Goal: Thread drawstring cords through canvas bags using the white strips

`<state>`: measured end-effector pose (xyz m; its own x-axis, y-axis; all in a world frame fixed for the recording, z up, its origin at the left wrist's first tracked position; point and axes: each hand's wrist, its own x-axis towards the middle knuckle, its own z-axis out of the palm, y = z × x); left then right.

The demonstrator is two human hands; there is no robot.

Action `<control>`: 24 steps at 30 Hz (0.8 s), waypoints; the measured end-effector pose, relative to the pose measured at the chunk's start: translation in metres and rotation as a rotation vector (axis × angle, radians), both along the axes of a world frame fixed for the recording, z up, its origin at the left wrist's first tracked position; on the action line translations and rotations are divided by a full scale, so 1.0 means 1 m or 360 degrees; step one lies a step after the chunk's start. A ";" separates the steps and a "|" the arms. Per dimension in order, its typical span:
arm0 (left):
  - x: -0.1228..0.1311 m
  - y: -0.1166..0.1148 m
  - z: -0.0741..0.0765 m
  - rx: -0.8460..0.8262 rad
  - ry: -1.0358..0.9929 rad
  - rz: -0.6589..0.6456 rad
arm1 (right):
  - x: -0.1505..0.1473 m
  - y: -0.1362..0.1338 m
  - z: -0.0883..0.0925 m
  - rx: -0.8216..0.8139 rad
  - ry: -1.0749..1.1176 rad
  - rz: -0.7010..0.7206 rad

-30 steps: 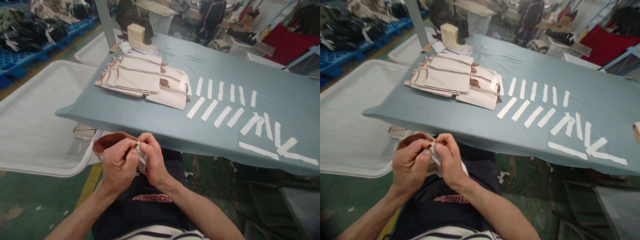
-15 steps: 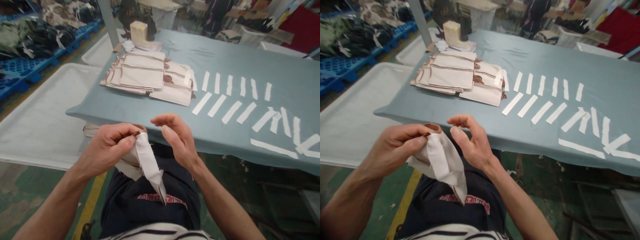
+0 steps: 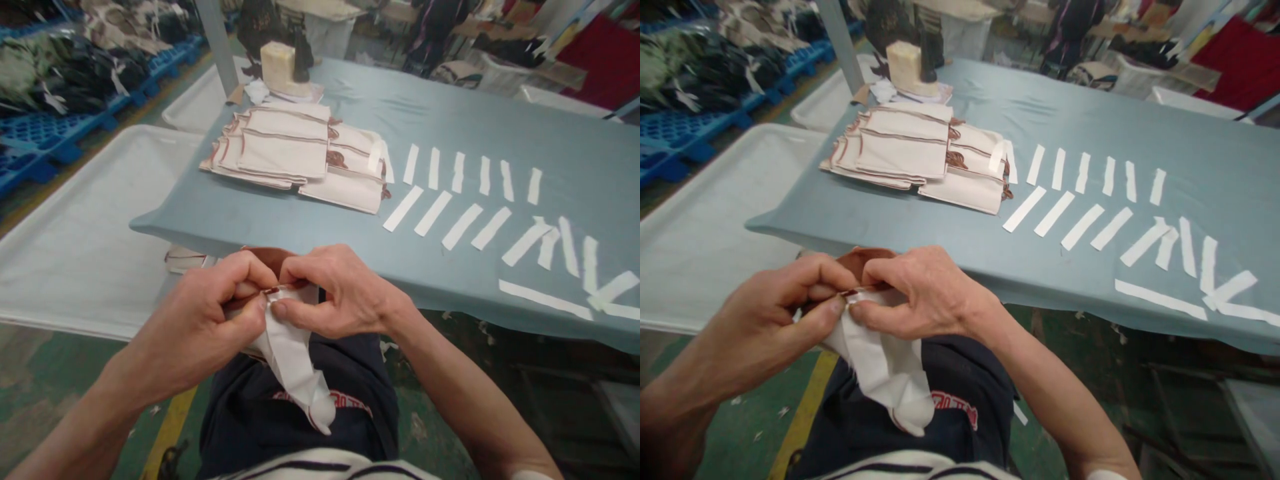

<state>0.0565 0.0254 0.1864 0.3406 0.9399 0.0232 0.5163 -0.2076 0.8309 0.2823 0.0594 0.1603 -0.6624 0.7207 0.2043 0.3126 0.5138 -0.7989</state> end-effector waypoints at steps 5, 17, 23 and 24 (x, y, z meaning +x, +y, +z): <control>-0.007 -0.004 -0.011 0.0147 0.0071 -0.0010 | -0.005 0.002 0.003 -0.0292 0.0120 0.0119; -0.023 -0.002 -0.052 0.0947 -0.0053 -0.0214 | -0.027 -0.011 -0.021 -0.1261 0.0785 0.0138; -0.028 0.009 -0.068 0.1176 -0.0090 -0.0343 | -0.037 -0.015 -0.035 -0.1450 0.0926 0.0045; -0.027 0.011 -0.070 0.1210 -0.0111 -0.0357 | -0.040 -0.016 -0.038 -0.1474 0.0973 0.0032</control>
<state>0.0292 0.0364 0.1163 0.4939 0.5671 0.6591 0.3471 -0.8236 0.4485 0.2425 0.0433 0.1226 -0.6472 0.7541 -0.1114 -0.2669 -0.3611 -0.8935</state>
